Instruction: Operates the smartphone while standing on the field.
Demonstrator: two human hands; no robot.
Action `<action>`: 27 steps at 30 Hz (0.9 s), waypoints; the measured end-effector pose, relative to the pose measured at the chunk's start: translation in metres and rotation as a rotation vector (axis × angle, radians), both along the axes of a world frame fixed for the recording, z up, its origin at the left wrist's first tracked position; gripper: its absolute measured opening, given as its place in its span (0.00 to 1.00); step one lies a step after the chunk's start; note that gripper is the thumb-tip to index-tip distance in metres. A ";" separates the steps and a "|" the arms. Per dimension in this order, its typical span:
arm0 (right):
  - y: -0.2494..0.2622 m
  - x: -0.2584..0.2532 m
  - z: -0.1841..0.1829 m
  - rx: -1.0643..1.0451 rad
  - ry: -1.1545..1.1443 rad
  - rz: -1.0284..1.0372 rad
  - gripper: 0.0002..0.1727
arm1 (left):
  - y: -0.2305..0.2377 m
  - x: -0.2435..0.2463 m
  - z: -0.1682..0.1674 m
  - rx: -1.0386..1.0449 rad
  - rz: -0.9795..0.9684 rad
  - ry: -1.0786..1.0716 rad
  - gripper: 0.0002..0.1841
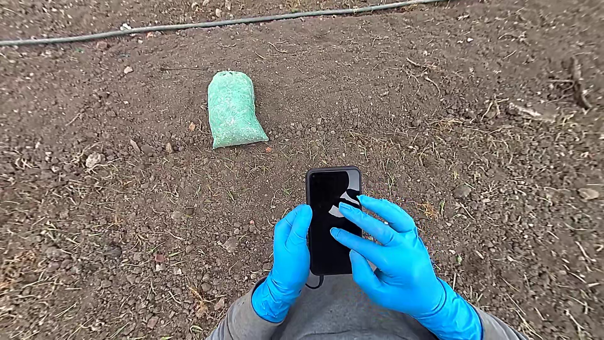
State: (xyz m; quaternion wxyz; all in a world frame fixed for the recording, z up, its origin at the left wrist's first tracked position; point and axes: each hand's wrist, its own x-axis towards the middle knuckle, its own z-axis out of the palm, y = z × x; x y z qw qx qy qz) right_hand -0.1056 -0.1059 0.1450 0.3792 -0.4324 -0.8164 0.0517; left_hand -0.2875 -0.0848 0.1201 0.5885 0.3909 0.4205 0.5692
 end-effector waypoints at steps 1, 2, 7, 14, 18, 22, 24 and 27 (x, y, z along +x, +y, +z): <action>0.004 0.001 0.001 0.007 -0.007 -0.009 0.19 | 0.000 0.000 0.000 0.002 0.000 0.002 0.24; 0.008 0.002 0.002 0.010 -0.014 -0.019 0.19 | 0.000 0.000 0.000 -0.001 0.000 0.005 0.24; 0.029 0.008 0.016 -0.018 -0.061 -0.112 0.22 | -0.001 0.000 -0.001 -0.023 0.003 -0.020 0.24; 0.016 0.013 0.020 -0.009 -0.027 -0.049 0.21 | -0.004 -0.002 -0.002 -0.023 0.025 -0.015 0.24; 0.002 0.014 0.007 -0.028 -0.027 0.049 0.20 | -0.004 -0.002 -0.001 -0.027 0.029 -0.018 0.24; 0.001 0.014 0.002 -0.046 -0.053 0.058 0.19 | -0.005 0.000 -0.002 -0.018 0.015 -0.031 0.24; 0.008 0.015 0.005 -0.049 -0.062 0.003 0.20 | -0.006 0.002 -0.002 -0.024 0.002 -0.026 0.24; 0.020 0.019 0.017 -0.051 -0.088 -0.109 0.23 | -0.007 0.004 -0.002 -0.030 -0.012 -0.026 0.24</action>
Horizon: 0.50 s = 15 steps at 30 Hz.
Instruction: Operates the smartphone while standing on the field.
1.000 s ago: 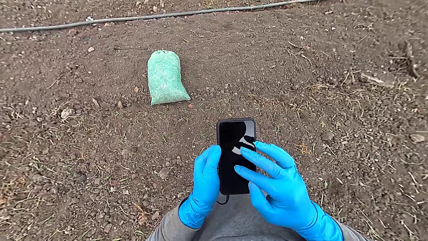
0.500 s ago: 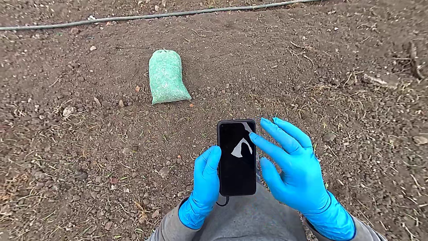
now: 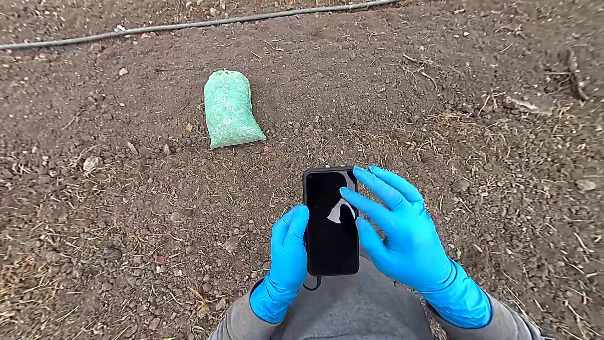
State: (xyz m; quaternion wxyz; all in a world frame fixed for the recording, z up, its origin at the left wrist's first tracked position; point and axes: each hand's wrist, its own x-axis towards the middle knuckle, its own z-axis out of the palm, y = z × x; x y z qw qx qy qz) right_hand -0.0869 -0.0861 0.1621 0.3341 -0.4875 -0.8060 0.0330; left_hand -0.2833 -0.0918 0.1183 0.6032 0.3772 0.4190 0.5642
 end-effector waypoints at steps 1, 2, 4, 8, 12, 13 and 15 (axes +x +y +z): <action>0.001 0.002 0.005 0.005 -0.003 -0.028 0.24 | -0.001 0.000 0.000 0.002 -0.004 -0.002 0.24; 0.001 0.003 0.010 0.009 -0.005 -0.045 0.25 | -0.001 0.001 0.000 0.005 -0.010 -0.002 0.24; -0.005 0.005 0.013 0.017 0.006 -0.028 0.24 | -0.002 0.002 0.001 0.007 -0.005 0.008 0.24; -0.024 0.004 0.000 -0.007 0.025 0.119 0.21 | -0.001 0.003 0.002 0.007 0.005 0.010 0.24; -0.029 0.003 -0.012 -0.021 -0.008 0.193 0.20 | -0.002 0.004 0.003 0.008 0.013 -0.001 0.24; -0.025 0.004 -0.011 -0.017 -0.012 0.178 0.20 | -0.002 0.005 0.002 0.013 0.008 -0.005 0.24; -0.015 0.006 -0.006 -0.016 -0.020 0.110 0.21 | -0.002 0.006 0.003 0.009 0.004 0.005 0.24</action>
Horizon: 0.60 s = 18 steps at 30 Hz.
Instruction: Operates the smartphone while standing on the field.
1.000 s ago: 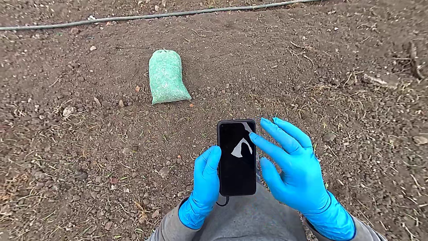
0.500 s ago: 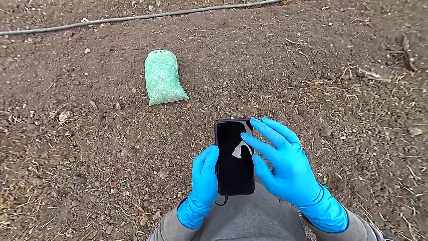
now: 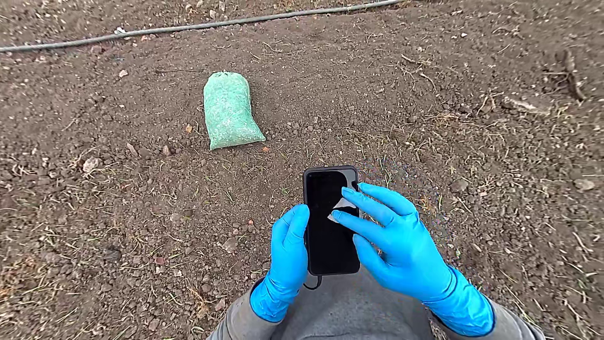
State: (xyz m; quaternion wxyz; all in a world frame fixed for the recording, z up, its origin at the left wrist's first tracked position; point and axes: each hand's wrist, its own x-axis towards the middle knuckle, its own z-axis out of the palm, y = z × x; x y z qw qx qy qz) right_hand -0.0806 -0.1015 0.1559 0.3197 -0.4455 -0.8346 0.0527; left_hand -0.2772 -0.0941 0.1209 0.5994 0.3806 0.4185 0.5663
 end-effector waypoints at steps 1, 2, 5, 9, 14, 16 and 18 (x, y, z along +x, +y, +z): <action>0.005 0.002 0.004 -0.003 0.000 -0.041 0.22 | 0.000 0.001 0.000 -0.004 -0.003 0.007 0.24; 0.009 0.003 0.008 0.001 0.005 -0.078 0.23 | 0.000 0.001 0.000 -0.008 -0.002 0.014 0.24; 0.011 0.007 0.019 0.024 0.023 -0.114 0.24 | 0.000 0.003 -0.001 -0.009 -0.008 0.031 0.24; -0.002 0.005 0.012 0.011 0.058 -0.049 0.22 | 0.000 0.003 -0.001 -0.012 -0.006 0.023 0.24; -0.014 -0.001 -0.005 -0.021 0.041 0.038 0.20 | 0.001 0.001 0.001 -0.024 -0.002 0.004 0.24; -0.016 -0.003 -0.007 -0.016 0.038 0.041 0.20 | 0.001 0.000 0.000 -0.029 -0.012 0.006 0.24; -0.016 -0.004 -0.007 -0.014 0.038 0.028 0.19 | 0.002 0.000 0.000 -0.027 -0.017 0.012 0.25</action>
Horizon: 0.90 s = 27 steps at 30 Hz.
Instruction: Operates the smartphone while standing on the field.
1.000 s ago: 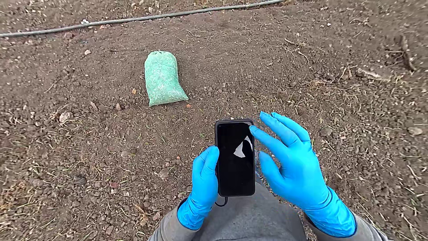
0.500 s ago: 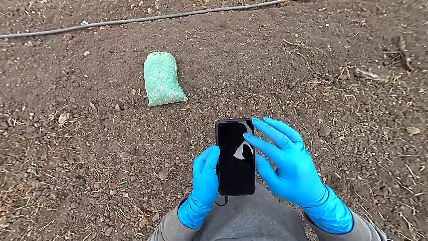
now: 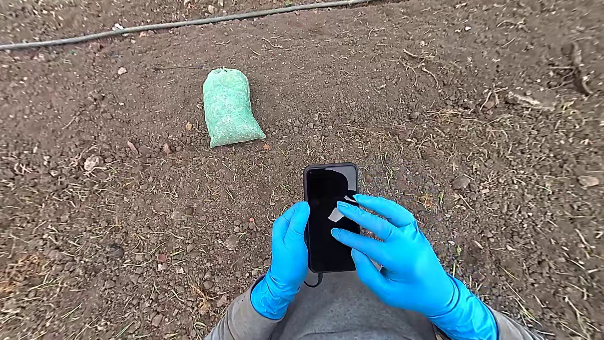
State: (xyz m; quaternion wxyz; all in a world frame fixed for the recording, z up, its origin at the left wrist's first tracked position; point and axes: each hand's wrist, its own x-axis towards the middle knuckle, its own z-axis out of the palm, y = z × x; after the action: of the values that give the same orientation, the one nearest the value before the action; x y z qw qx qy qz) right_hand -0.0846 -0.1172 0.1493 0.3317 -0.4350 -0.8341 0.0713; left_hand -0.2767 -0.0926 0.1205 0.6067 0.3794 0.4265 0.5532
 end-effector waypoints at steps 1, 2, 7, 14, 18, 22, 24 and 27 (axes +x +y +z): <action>0.001 0.000 0.001 -0.001 0.002 -0.009 0.19 | 0.000 0.000 0.000 0.000 -0.003 -0.003 0.25; 0.003 0.001 0.002 -0.001 0.005 -0.016 0.19 | 0.000 0.000 0.001 -0.001 -0.005 -0.004 0.25; 0.008 0.004 0.007 -0.001 0.012 -0.057 0.20 | 0.000 0.003 0.003 -0.001 -0.002 0.014 0.24; 0.012 0.005 0.007 0.000 0.032 -0.074 0.20 | 0.002 0.005 0.005 -0.009 0.017 0.016 0.24; 0.013 0.005 0.007 -0.006 0.055 -0.081 0.20 | 0.002 0.005 0.004 -0.010 0.011 0.008 0.24; 0.011 0.005 0.007 0.009 0.164 -0.082 0.20 | 0.002 0.004 0.001 0.005 0.007 -0.001 0.24; 0.009 0.006 0.007 0.010 0.175 -0.082 0.19 | 0.003 0.003 0.000 -0.001 0.018 -0.002 0.23; 0.000 0.007 0.001 -0.020 0.145 -0.042 0.20 | 0.006 0.000 -0.001 -0.007 0.036 -0.009 0.23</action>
State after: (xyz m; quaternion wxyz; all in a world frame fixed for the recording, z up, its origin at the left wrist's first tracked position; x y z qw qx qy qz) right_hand -0.0773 -0.1171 0.1503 0.3881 -0.4495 -0.7978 0.1040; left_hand -0.2766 -0.0865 0.1190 0.5999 0.3670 0.4322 0.5644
